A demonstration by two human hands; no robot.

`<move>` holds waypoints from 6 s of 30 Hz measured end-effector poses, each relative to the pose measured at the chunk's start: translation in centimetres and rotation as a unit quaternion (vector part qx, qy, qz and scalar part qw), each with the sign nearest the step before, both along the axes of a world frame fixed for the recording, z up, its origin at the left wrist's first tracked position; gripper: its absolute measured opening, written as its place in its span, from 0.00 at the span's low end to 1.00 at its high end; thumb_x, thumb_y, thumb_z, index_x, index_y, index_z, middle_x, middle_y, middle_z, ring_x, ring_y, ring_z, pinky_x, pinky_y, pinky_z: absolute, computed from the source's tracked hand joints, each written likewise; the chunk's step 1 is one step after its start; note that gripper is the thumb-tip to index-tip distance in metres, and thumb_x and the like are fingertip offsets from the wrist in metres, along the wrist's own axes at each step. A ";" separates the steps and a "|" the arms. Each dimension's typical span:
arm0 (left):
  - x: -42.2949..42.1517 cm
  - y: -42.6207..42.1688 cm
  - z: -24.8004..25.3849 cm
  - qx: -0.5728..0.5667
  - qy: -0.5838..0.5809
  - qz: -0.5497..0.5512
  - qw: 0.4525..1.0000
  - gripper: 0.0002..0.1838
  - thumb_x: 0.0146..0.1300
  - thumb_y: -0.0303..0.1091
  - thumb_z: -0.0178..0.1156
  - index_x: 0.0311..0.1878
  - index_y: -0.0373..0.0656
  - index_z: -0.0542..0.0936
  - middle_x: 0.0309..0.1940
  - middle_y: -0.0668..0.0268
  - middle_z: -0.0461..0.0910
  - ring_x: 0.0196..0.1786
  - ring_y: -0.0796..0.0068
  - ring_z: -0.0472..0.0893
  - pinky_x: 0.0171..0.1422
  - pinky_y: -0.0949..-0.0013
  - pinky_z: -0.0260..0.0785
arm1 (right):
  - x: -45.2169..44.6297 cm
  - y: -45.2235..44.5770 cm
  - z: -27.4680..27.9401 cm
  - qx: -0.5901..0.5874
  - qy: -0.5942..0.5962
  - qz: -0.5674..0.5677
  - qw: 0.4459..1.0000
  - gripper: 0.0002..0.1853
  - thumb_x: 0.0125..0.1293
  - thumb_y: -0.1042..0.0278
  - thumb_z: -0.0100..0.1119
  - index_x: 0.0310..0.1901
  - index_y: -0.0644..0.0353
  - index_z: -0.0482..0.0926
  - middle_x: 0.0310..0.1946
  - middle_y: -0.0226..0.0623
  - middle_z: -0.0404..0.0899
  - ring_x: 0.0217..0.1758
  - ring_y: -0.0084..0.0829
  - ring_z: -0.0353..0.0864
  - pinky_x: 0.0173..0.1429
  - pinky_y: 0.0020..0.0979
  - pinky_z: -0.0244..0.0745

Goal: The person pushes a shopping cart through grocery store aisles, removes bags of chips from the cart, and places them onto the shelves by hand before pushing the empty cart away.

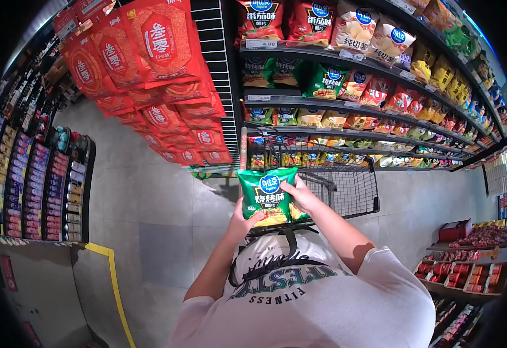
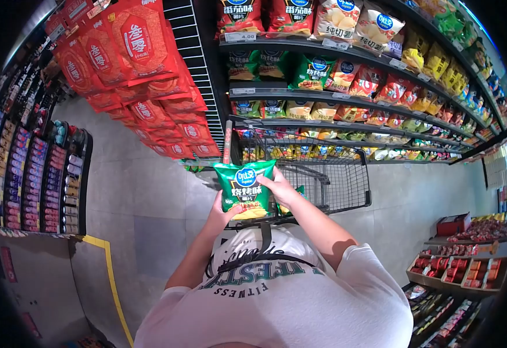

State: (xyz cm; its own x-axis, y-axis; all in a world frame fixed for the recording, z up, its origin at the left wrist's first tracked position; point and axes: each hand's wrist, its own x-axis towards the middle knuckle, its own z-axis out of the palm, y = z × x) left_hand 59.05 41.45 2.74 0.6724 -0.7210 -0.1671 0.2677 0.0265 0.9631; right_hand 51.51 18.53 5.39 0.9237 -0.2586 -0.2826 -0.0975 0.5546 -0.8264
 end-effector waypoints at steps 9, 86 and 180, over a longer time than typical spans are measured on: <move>-1.6 -1.6 -0.9 0.114 -0.093 0.064 0.987 0.41 0.57 0.31 0.75 0.71 0.36 0.64 0.57 0.59 0.76 0.58 0.70 0.78 0.65 0.66 0.71 | -3.5 -5.5 -8.3 -0.015 0.127 0.019 0.992 0.18 0.77 0.52 0.56 0.60 0.52 0.74 0.53 0.31 0.81 0.53 0.24 0.81 0.54 0.28 0.73; 12.3 -20.1 2.0 0.087 -0.219 0.093 0.967 0.38 0.53 0.33 0.77 0.67 0.37 0.70 0.61 0.51 0.74 0.65 0.58 0.75 0.70 0.59 0.66 | -17.8 -19.2 -21.3 -0.458 0.433 0.274 0.726 0.18 0.68 0.52 0.56 0.50 0.55 0.84 0.47 0.48 0.86 0.52 0.46 0.86 0.56 0.45 0.80; 3.4 -15.0 -7.4 0.601 -0.307 0.104 0.731 0.07 0.59 0.26 0.64 0.40 0.47 0.82 0.42 0.57 0.78 0.37 0.62 0.82 0.41 0.63 0.76 | -9.0 -23.3 -47.9 -0.460 0.277 0.369 0.759 0.33 0.57 0.37 0.66 0.49 0.63 0.84 0.51 0.52 0.83 0.53 0.57 0.82 0.60 0.52 0.73</move>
State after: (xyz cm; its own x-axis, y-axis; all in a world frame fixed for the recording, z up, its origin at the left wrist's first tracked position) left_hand 62.45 26.40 -4.66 0.9607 -0.1731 -0.2172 -0.1139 -0.9587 0.2607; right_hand 42.54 -4.78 -42.50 0.7179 -0.0526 -0.6942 -0.5751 -0.6066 -0.5488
